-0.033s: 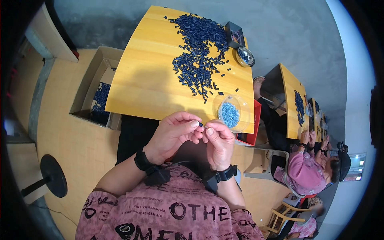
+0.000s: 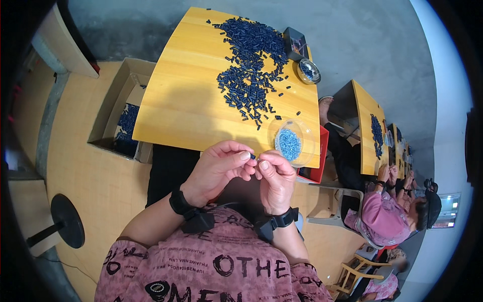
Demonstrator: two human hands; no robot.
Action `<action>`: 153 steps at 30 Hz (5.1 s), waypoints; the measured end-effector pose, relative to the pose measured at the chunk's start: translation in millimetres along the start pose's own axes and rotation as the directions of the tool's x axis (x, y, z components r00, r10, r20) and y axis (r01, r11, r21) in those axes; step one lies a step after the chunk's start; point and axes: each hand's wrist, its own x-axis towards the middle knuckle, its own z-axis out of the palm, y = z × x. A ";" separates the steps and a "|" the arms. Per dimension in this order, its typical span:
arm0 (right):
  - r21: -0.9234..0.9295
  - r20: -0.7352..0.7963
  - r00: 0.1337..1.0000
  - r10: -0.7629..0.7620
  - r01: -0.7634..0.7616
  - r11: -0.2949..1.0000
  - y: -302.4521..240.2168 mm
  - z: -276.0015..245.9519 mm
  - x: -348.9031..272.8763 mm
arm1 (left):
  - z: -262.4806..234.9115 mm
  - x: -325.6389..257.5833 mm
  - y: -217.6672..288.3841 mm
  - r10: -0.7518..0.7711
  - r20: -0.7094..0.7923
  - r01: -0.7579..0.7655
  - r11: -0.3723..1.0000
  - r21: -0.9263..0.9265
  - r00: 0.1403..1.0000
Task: Assembling small blue plastic components into black housings by hand on a workbench.
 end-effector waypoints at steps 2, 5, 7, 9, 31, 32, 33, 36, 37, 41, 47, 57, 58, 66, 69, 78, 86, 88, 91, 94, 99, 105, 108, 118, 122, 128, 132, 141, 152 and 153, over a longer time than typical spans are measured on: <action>-0.042 0.001 0.999 -0.039 0.039 0.998 -0.4 1.8 -0.1 | -1.4 0.3 -1.4 -0.005 -0.004 0.005 1.000 -0.004 1.000; -0.121 0.000 0.998 -0.065 0.065 0.991 -1.0 2.9 -0.9 | -3.7 0.4 -3.7 0.006 0.007 -0.006 1.000 -0.011 1.000; -0.162 -0.007 0.996 -0.084 0.081 0.983 -2.5 5.8 -1.4 | -4.6 0.7 -5.3 0.014 0.006 -0.014 1.000 -0.014 1.000; -0.202 -0.013 0.995 -0.102 0.097 0.974 -3.4 7.0 -2.2 | -5.7 0.7 -6.2 0.022 0.004 -0.022 1.000 -0.018 1.000; -0.571 0.084 0.937 -0.339 0.324 0.754 -5.5 12.8 -1.5 | -9.0 3.0 -14.6 0.150 -0.010 -0.150 0.988 0.039 0.989; -0.533 0.075 0.947 -0.312 0.302 0.790 -5.4 13.3 -1.8 | -9.5 3.0 -15.3 0.157 -0.005 -0.156 0.986 0.054 0.988; -0.532 0.075 0.947 -0.312 0.302 0.791 -4.1 10.9 -1.4 | -9.7 2.4 -13.9 0.157 -0.005 -0.157 0.986 0.054 0.988; -0.377 0.070 0.984 -0.162 0.177 0.909 -1.1 -2.5 1.6 | -7.6 -0.1 -3.6 0.112 -0.018 -0.107 0.978 0.178 0.994; -0.275 0.091 0.994 -0.055 0.078 0.958 -1.6 -6.0 3.7 | -6.1 -0.6 0.4 0.087 -0.026 -0.079 0.976 0.204 0.996; -0.183 0.170 0.982 0.076 -0.045 0.982 -6.6 -8.8 7.2 | -6.9 -0.8 7.3 0.059 -0.053 -0.044 0.966 0.255 0.997; -0.243 0.137 0.985 0.102 -0.066 0.968 -4.0 -7.4 7.3 | -7.3 -2.5 9.6 0.060 -0.078 -0.031 0.945 0.326 0.995; -0.274 0.107 0.991 0.083 -0.051 0.960 0.7 -0.5 5.4 | -8.4 -2.5 16.4 0.085 -0.056 -0.052 0.897 0.438 0.995; -0.281 0.098 0.992 0.074 -0.044 0.959 0.1 1.6 4.8 | -7.9 -2.2 17.3 0.090 -0.049 -0.058 0.892 0.447 0.995; -0.386 0.025 1.000 0.000 0.010 0.922 16.0 11.3 2.6 | -19.5 -0.4 8.4 0.113 -0.100 -0.055 0.885 0.462 0.989; -0.400 0.001 0.999 0.046 -0.042 0.915 27.0 10.8 15.4 | -25.7 3.6 1.4 0.184 -0.165 -0.108 0.916 0.386 0.969; -0.916 0.213 0.916 -0.339 0.308 0.258 57.4 -9.0 81.5 | -52.3 10.6 17.5 0.215 -0.318 -0.141 0.961 0.239 0.923; -0.945 0.265 0.903 -0.339 0.314 0.096 65.7 -9.7 95.9 | -58.2 10.9 12.3 0.165 -0.336 -0.098 0.974 0.205 0.927; -0.943 0.280 0.894 -0.351 0.324 0.073 66.0 -9.2 97.3 | -56.1 11.6 12.7 0.163 -0.336 -0.096 0.974 0.207 0.928; -0.946 0.301 0.899 -0.320 0.324 0.020 63.8 -7.2 101.8 | -56.8 12.2 12.3 0.161 -0.330 -0.095 0.974 0.208 0.930; -0.940 0.321 0.895 -0.310 0.340 0.010 61.0 -2.9 99.4 | -57.6 11.2 12.7 0.162 -0.334 -0.093 0.973 0.212 0.928; -0.914 0.264 0.920 -0.291 0.335 0.228 54.6 -7.7 76.1 | -55.5 11.6 15.3 0.158 -0.352 -0.086 0.974 0.211 0.923; -0.412 0.014 0.990 0.137 -0.119 0.903 24.7 18.5 26.9 | -57.6 17.2 4.9 0.173 -0.273 -0.162 0.985 0.061 0.946; -0.428 0.026 0.998 0.049 -0.033 0.903 17.0 24.7 12.1 | -55.8 19.8 -2.7 0.204 -0.174 -0.212 0.977 -0.033 0.964; -0.602 0.112 0.949 -0.295 0.301 0.739 14.7 22.9 -3.5 | -44.1 18.5 -15.6 0.227 -0.002 -0.224 0.959 -0.176 0.974; -0.694 0.151 0.913 -0.380 0.372 0.616 11.3 25.0 -4.6 | -41.9 15.8 -16.0 0.231 0.006 -0.227 0.962 -0.150 0.973; -0.737 0.225 0.876 -0.427 0.439 0.514 3.1 28.1 -5.1 | -34.0 12.0 -10.5 0.245 0.032 -0.241 0.966 -0.090 0.969; -0.748 0.273 0.848 -0.453 0.484 0.455 -2.2 33.0 -5.5 | -32.8 8.8 -7.0 0.229 0.041 -0.228 0.973 -0.041 0.973; -0.782 0.324 0.809 -0.491 0.521 0.342 -7.4 44.7 -7.7 | -31.2 9.0 -10.3 0.319 0.058 -0.321 0.947 0.027 0.946; -0.745 0.469 0.694 -0.547 0.643 0.177 -6.0 47.4 0.4 | -27.8 4.5 -7.5 0.318 0.029 -0.319 0.947 0.033 0.947; -0.746 0.468 0.694 -0.547 0.642 0.176 -6.3 46.5 2.5 | -27.7 4.3 -5.1 0.316 0.030 -0.317 0.948 0.032 0.948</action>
